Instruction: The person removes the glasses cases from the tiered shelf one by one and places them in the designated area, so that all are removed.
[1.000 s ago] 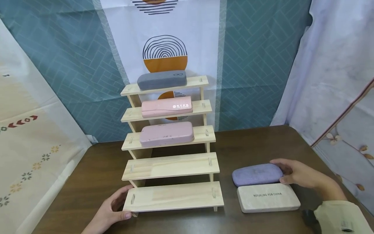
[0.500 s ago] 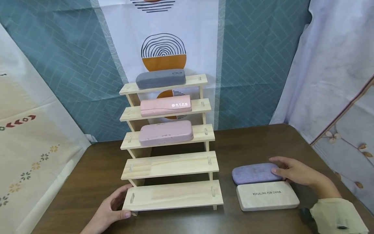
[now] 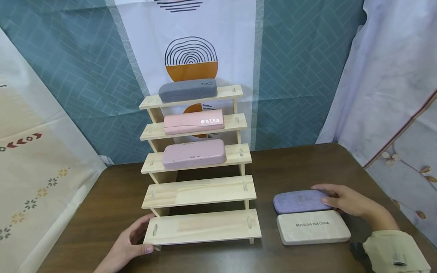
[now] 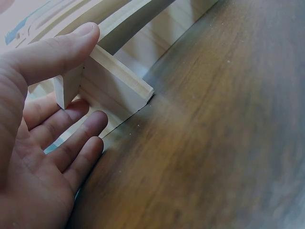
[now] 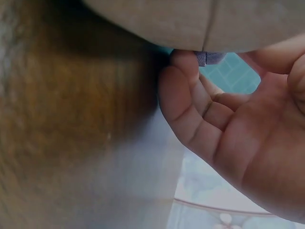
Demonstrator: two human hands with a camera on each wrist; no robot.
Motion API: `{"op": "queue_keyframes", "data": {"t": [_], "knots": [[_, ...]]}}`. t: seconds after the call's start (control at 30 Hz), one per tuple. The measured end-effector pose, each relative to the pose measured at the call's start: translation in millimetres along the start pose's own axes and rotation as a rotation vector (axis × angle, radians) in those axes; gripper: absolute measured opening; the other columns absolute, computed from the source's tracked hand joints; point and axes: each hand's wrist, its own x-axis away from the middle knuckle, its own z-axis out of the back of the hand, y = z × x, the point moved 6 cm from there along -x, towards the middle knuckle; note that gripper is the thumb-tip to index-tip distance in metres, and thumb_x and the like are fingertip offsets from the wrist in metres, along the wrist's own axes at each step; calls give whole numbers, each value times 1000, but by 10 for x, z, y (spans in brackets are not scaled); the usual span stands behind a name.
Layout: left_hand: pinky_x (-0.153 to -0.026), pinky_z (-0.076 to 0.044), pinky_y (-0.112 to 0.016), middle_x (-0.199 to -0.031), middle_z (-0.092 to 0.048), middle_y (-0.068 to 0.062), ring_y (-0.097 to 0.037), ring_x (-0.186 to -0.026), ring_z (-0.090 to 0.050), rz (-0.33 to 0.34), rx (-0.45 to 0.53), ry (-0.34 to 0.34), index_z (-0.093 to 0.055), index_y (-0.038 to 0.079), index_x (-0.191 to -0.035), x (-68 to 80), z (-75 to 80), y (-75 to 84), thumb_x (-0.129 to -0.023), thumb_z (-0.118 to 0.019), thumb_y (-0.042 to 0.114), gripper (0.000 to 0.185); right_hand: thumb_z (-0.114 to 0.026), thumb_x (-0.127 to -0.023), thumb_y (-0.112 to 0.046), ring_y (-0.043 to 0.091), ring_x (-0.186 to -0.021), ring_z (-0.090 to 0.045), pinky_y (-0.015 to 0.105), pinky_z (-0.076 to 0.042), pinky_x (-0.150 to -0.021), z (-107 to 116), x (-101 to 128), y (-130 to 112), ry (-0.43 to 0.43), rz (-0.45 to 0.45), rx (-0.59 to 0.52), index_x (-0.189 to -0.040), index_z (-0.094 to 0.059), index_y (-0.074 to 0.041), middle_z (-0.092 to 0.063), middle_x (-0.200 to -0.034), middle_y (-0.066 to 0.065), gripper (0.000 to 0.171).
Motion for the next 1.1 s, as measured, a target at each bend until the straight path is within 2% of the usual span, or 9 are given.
{"op": "queue_keyframes", "data": {"t": [0.17, 0.23, 0.37, 0.47, 0.6, 0.77, 0.93, 1.03, 1.1], "knots": [[-94, -46, -28, -126, -61, -15, -25, -111, -61, 5, 9, 6, -49, 9, -145, 20, 7, -6, -81, -81, 0, 72, -69, -94, -8, -11, -109, -48, 22, -46, -77, 25, -1, -34, 1, 14, 26, -133, -65, -11, -61, -126, -6, 39], [-94, -46, -28, -125, -61, -16, -25, -110, -60, -8, 5, 4, -49, 9, -146, 24, 8, -5, -81, -81, 0, 72, -69, -94, -8, -10, -108, -49, 22, -46, -76, 33, 0, -53, -2, 17, 36, -132, -65, -12, -63, -126, 1, 39], [-95, -46, -28, -126, -61, -16, -24, -111, -60, -20, 0, 7, -49, 9, -146, 29, 18, -8, -81, -81, 0, 72, -66, -96, -6, -7, -103, -51, 24, -49, -72, 24, 1, -90, -48, 7, -6, -138, -63, -17, -60, -126, 28, 44], [-95, -45, -28, -127, -60, -15, -25, -113, -60, -8, 14, 7, -49, 11, -146, 34, 24, -20, -81, -81, 0, 72, -63, -98, -5, -4, -99, -52, 26, -51, -68, 13, 2, -115, -87, -3, -71, -142, -60, -20, -55, -126, 39, 47], [-95, -46, -29, -128, -60, -16, -26, -113, -60, -7, 18, -1, -48, 11, -146, 35, 28, -29, -82, -80, 0, 73, -60, -101, -7, -3, -99, -53, 30, -53, -67, 2, -6, -123, -126, -36, -137, -145, -56, -12, -49, -130, 44, 45], [-97, -45, -28, -129, -60, -13, -24, -115, -59, 18, 7, 10, -49, 13, -146, 31, 41, -47, -82, -82, 3, 73, -62, -101, -14, 1, -102, -56, 29, -53, -69, 20, -18, -124, -112, -74, -80, -142, -54, 1, -51, -131, 40, 44], [-98, -44, -28, -131, -59, -12, -24, -117, -58, 23, 13, -4, -48, 13, -147, 21, 30, -54, -82, -82, 4, 74, -64, -100, -18, 25, -103, -63, 34, -55, -68, 65, -2, -152, -62, -134, 15, -137, -52, 11, -56, -128, 38, 48], [-97, -45, -29, -132, -58, -12, -28, -118, -57, 30, 19, -9, -47, 15, -147, 11, 22, -60, -82, -82, 5, 75, -65, -100, -22, 43, -101, -64, 48, -55, -71, 138, 6, -219, -3, -174, 102, -135, -53, 12, -59, -122, 37, 50], [-96, -46, -31, -132, -58, -13, -31, -118, -57, 37, 23, -13, -47, 17, -148, -1, 16, -63, -82, -83, 6, 76, -66, -100, -24, 48, -100, -63, 56, -54, -72, 204, 9, -312, 59, -179, 170, -135, -55, 10, -62, -118, 34, 49]]}}
